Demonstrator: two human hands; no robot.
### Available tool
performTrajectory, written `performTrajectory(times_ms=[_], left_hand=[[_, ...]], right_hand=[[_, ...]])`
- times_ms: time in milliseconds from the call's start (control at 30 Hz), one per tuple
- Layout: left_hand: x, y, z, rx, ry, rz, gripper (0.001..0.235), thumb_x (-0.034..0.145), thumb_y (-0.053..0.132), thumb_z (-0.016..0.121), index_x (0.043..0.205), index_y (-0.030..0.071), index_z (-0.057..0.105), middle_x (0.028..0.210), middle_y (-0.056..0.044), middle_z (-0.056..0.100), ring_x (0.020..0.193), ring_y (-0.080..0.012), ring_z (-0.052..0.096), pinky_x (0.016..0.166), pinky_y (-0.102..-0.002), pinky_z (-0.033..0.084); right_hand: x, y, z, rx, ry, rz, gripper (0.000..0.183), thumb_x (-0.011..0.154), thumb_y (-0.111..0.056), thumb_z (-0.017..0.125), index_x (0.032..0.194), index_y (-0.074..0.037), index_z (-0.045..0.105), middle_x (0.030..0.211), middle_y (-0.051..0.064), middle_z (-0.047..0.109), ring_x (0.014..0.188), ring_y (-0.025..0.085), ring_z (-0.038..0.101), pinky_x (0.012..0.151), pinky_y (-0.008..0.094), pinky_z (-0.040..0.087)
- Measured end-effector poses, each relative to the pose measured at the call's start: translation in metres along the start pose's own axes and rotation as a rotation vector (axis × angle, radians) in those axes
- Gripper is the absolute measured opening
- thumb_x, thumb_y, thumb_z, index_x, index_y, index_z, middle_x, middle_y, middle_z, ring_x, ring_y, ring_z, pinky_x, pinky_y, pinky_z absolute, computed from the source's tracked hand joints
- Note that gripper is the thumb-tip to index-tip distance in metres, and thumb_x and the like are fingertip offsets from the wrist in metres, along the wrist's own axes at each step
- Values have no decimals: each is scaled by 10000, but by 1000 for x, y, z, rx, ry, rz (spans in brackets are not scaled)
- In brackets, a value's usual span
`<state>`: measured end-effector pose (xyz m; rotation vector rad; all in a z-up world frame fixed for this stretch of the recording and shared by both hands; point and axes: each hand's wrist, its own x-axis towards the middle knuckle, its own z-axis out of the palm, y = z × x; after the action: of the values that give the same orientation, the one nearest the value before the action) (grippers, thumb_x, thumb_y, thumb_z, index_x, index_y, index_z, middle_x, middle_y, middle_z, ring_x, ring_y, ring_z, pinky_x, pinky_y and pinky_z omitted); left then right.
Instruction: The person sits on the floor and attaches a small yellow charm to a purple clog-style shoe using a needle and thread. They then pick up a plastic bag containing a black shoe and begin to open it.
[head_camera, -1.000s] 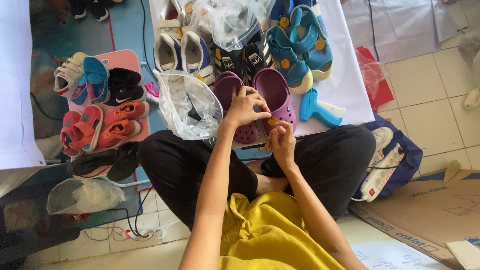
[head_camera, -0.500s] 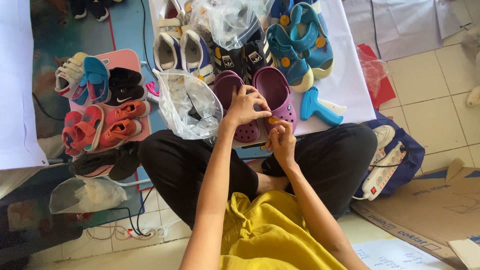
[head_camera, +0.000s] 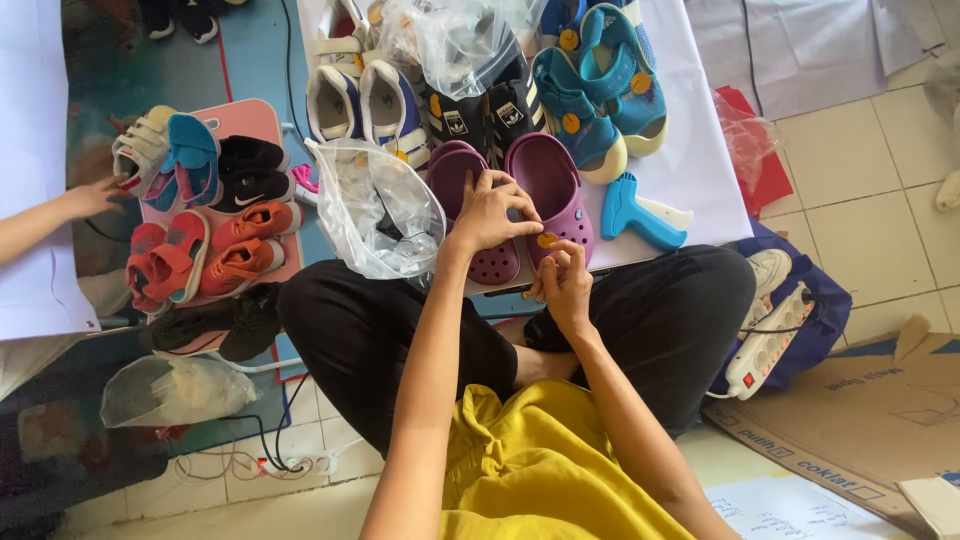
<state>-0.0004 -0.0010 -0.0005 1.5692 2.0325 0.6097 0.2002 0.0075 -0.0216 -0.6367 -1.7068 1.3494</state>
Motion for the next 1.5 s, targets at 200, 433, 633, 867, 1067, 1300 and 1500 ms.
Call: performTrajectory(times_ms=[200,433,633,867,1067,1300,1500], left_hand=[[0,1,-1,-3,-3,-1,176,795,583,746,856,417,745,1019,187,675,1290,-123,393,1183,-710,79],[0,2,0,5,5,-4,181,787,585,748,850,415,742,1021,189,675,1295,-121,397,1186,-706,89],[0,1,-1,13,7,4,184,791,589,745,853,416,743,1023,188,674,1296,-125,397,1177,-718,101],[0,4,0,60,20,29,204,792,602,737,845,406,743,1023,170,682,1294,-145,408,1156,-734,118],[-1,3,1,53,9,5,146,815,553,737,853,411,733,1010,182,663,1303,-128,382,1171,-718,101],[-1,5,-2,32,3,20,181,812,556,741,870,384,743,1020,174,661,1308,-136,373,1167,-723,94],[1,6,-1,15,8,12,178,817,550,746,877,383,746,1021,177,662,1310,-130,371,1173,-718,70]], right_hand=[[0,-1,0,1,-1,-6,184,980,65,482,1134,-35,474,550,80,654,342,179,597,364,250,480],[-1,1,-1,-7,2,19,191,976,67,481,1136,-39,471,543,80,649,343,182,593,371,251,480],[-4,-9,-2,-11,98,48,99,998,16,498,1072,-50,496,509,56,644,338,169,585,376,244,470],[0,-4,-3,-424,141,-134,620,823,-160,833,1349,-77,514,1442,195,440,1344,405,466,1126,482,360],[17,-1,12,-759,-31,-39,1156,629,-263,967,1569,-94,316,1590,289,231,1462,505,255,1187,598,219],[28,16,11,-835,-9,146,1222,582,-360,992,1574,-222,292,1610,227,208,1497,452,234,1181,650,193],[35,27,6,-863,10,137,1001,644,-396,933,1474,-273,387,1562,194,301,1452,455,323,1114,649,318]])
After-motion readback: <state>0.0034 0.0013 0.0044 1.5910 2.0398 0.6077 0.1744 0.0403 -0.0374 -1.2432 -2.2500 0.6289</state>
